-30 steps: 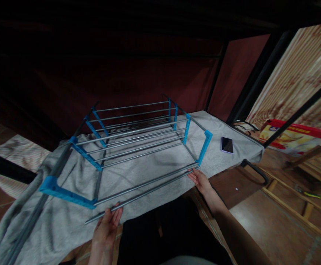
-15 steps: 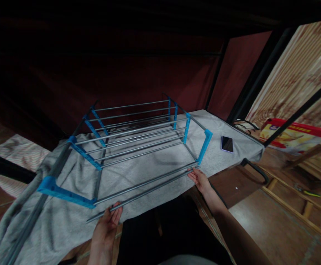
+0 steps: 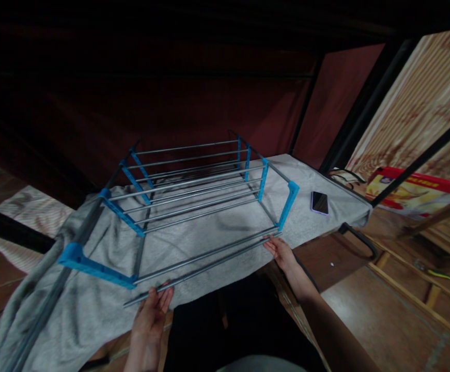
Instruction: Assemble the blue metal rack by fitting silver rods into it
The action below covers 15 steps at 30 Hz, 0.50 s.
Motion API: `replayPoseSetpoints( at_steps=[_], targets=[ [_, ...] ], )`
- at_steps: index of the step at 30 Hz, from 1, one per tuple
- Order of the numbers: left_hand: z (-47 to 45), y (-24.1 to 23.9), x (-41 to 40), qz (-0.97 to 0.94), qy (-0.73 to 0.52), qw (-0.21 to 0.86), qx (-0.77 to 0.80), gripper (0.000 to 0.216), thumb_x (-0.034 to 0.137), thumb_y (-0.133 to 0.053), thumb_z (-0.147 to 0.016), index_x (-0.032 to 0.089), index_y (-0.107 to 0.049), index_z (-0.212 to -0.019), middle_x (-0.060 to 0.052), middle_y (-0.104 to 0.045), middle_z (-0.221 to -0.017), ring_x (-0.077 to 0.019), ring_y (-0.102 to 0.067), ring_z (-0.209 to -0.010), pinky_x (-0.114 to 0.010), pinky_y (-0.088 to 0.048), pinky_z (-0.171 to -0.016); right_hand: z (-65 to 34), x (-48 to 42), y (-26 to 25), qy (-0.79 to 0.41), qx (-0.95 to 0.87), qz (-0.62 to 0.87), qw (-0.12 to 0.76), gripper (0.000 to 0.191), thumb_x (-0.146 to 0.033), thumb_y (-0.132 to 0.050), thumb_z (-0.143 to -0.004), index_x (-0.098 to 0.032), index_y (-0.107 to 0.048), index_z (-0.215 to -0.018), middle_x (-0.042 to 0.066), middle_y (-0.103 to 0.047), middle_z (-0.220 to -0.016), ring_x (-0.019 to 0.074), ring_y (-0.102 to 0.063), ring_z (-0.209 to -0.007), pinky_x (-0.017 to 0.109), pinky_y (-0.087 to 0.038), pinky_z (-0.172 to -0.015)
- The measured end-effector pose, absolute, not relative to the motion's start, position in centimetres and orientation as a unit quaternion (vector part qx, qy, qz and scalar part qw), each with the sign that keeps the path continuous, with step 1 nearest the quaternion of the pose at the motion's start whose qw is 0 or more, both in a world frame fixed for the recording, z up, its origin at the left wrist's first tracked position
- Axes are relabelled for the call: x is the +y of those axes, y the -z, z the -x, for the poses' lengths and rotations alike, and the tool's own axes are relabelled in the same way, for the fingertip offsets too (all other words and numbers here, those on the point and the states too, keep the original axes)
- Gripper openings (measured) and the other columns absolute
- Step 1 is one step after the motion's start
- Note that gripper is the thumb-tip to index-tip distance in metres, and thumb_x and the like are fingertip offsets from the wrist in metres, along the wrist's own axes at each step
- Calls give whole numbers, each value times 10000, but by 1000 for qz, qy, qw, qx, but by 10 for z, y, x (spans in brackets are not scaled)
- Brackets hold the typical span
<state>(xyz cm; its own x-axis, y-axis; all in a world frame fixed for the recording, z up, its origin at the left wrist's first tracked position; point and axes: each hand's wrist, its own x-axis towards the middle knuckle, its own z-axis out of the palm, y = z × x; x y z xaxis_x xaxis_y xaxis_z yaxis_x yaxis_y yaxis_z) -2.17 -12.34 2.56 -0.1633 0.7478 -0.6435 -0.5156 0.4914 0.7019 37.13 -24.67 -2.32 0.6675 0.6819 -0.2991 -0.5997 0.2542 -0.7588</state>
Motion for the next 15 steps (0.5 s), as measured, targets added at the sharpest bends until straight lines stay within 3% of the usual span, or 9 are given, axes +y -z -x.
replayPoseSetpoints(
  at_steps=[7, 15],
  targets=[
    [26, -25, -121, -90, -480, 662, 568, 290, 131, -406, -994, 137, -604, -782, -74, -712, -774, -151, -727, -734, -278, -633, -710, -370, -247, 21, -401, -34, 465, 789, 229, -265, -861, -670, -213, -663, -773, 12, -751, -807, 172, -727, -761, 310, -618, -827],
    [24, -21, -122, -117, -493, 656, 560, 271, 43, -399, -956, 124, -608, -803, -81, -714, -813, -143, -728, -758, -265, -637, -705, -372, -248, 24, -404, -38, 456, 792, 231, -249, -861, -665, -224, -660, -777, 17, -753, -816, 189, -729, -769, 344, -617, -837]
  ],
)
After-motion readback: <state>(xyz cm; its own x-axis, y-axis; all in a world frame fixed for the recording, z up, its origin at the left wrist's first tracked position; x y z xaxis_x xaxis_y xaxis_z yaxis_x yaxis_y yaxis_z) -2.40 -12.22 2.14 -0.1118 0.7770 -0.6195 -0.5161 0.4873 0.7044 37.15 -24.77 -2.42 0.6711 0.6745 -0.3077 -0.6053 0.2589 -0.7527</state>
